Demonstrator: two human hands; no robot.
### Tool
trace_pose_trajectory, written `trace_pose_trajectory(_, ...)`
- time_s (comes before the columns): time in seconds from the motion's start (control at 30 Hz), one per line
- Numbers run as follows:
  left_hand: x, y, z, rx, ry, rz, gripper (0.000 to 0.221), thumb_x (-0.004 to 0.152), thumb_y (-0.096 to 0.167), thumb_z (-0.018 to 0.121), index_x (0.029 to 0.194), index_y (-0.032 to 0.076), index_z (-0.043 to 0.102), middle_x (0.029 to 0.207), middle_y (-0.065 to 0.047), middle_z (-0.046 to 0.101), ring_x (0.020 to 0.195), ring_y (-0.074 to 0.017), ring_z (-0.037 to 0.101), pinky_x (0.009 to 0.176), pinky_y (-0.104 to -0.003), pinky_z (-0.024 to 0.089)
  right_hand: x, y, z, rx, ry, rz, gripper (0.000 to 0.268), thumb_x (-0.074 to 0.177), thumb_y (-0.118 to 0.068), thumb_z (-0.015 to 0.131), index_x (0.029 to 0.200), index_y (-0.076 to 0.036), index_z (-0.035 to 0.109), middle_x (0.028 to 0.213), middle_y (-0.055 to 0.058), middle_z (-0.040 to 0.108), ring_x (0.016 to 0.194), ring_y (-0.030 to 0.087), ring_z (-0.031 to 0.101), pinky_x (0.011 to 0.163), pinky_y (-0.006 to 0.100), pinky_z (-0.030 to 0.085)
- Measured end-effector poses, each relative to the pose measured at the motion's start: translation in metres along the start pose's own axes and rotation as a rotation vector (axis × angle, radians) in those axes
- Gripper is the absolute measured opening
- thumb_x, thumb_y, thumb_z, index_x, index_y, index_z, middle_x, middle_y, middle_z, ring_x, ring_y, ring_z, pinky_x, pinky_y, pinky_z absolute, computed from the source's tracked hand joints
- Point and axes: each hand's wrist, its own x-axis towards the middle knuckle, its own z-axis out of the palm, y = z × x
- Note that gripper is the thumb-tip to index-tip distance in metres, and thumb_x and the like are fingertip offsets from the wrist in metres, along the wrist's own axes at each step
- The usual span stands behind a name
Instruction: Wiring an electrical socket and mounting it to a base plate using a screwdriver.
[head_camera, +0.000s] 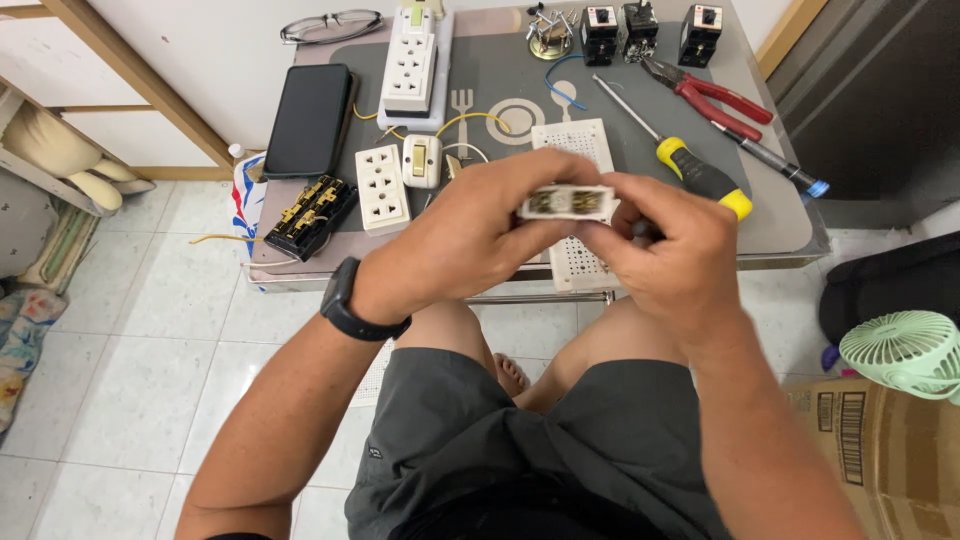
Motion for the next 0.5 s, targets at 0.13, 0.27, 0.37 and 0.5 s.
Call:
trace_pose_trajectory(0.13, 0.024, 0.007, -0.009, 0.051, -0.096, 0.137, 0.023, 0.097, 0.011, 0.058, 0.114, 0.009, 0.043, 0.101, -0.011, 0.066, 0.081, -0.0225, 0.066, 0.066, -0.033, 0.053, 0.021, 0.002, -0.024, -0.087, -0.130, -0.135, 0.032, 0.083, -0.010, 0.086, 0.102, 0.010, 0.070, 0.083, 0.015, 0.070, 0.062, 0.020, 0.063, 0.052, 0.032, 0.050)
trace_pose_trajectory(0.27, 0.051, 0.016, -0.025, 0.101, -0.138, 0.235, 0.026, 0.097, 0.012, 0.066, 0.109, 0.013, 0.043, 0.096, -0.006, 0.063, 0.078, -0.0226, 0.059, 0.066, -0.034, 0.043, 0.040, 0.003, -0.061, -0.170, -0.214, -0.043, 0.027, 0.089, -0.013, 0.088, 0.096, 0.000, 0.064, 0.076, 0.006, 0.058, 0.065, 0.013, 0.048, 0.062, 0.031, 0.041)
trace_pose_trajectory(0.37, 0.067, 0.015, -0.029, 0.140, -0.070, 0.394, 0.028, 0.099, 0.007, 0.069, 0.113, 0.009, 0.045, 0.097, -0.007, 0.055, 0.080, -0.0213, 0.049, 0.068, -0.034, 0.038, 0.048, 0.003, -0.078, -0.278, -0.192, -0.140, 0.025, 0.100, -0.004, 0.085, 0.088, 0.000, 0.063, 0.067, 0.007, 0.046, 0.062, 0.015, 0.035, 0.062, 0.035, 0.030)
trace_pose_trajectory(0.5, 0.080, 0.012, -0.029, 0.259, -0.039, 0.144, 0.026, 0.092, 0.035, 0.075, 0.098, 0.014, 0.060, 0.076, 0.004, 0.058, 0.060, -0.0114, 0.048, 0.048, -0.030, 0.036, 0.063, -0.001, -0.096, -0.285, -0.255, -0.256, 0.038, 0.113, -0.015, 0.092, 0.098, 0.012, 0.070, 0.082, 0.017, 0.060, 0.069, 0.022, 0.050, 0.058, 0.035, 0.033)
